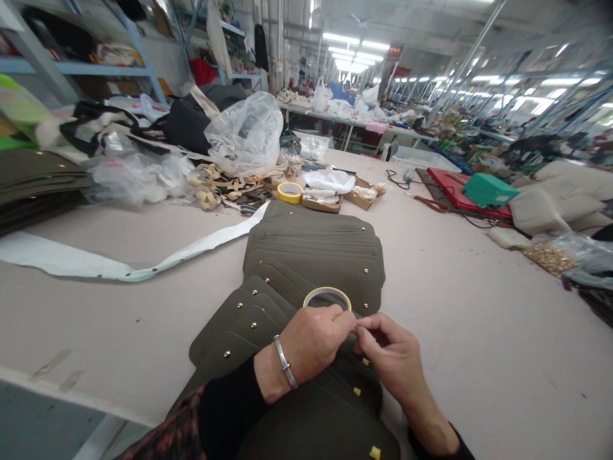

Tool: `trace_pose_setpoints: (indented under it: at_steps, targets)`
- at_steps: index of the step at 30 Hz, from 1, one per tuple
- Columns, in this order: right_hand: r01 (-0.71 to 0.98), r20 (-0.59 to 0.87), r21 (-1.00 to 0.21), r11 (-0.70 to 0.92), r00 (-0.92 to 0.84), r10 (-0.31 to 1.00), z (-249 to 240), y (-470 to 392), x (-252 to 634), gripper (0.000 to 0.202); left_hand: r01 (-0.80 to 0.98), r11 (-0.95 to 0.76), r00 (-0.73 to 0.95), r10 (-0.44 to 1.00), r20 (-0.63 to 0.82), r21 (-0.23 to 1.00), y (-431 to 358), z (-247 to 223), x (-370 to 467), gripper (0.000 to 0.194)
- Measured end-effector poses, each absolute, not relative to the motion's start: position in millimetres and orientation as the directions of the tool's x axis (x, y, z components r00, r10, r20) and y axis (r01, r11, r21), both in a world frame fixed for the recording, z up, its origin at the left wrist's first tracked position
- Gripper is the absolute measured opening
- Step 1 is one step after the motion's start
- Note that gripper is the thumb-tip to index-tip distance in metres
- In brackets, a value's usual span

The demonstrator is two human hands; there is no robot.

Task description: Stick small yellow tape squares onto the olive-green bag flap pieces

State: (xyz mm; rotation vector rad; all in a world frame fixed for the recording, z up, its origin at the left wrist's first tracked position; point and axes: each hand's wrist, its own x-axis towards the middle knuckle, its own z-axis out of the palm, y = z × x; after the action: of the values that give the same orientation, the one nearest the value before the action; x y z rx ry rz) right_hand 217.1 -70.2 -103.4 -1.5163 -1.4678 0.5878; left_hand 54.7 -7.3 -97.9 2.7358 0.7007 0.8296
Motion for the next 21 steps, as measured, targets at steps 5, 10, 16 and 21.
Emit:
trace_pose_setpoints:
  at_steps: [5,10,16,21]
  targets:
    - [0.153,-0.077,-0.978,-0.139,0.353,0.932,-117,-57,241,0.025,0.363,-0.87,0.678,0.492,0.545,0.334,-13,-102,59,0.022]
    - [0.225,-0.139,-0.949,-0.222,0.335,0.932,-127,-48,274,0.037,0.512,-0.829,0.742,0.559,0.37,0.224,-12,-115,62,0.013]
    - [0.663,0.059,-0.739,-0.121,0.242,0.968,-128,-43,270,0.027,0.53,-0.83,0.801,0.557,0.22,0.174,-11,-117,66,0.007]
    - [0.846,0.237,-0.533,0.015,0.132,0.963,-128,-35,262,0.019,0.532,-0.825,0.802,0.563,0.199,0.192,-11,-115,65,0.009]
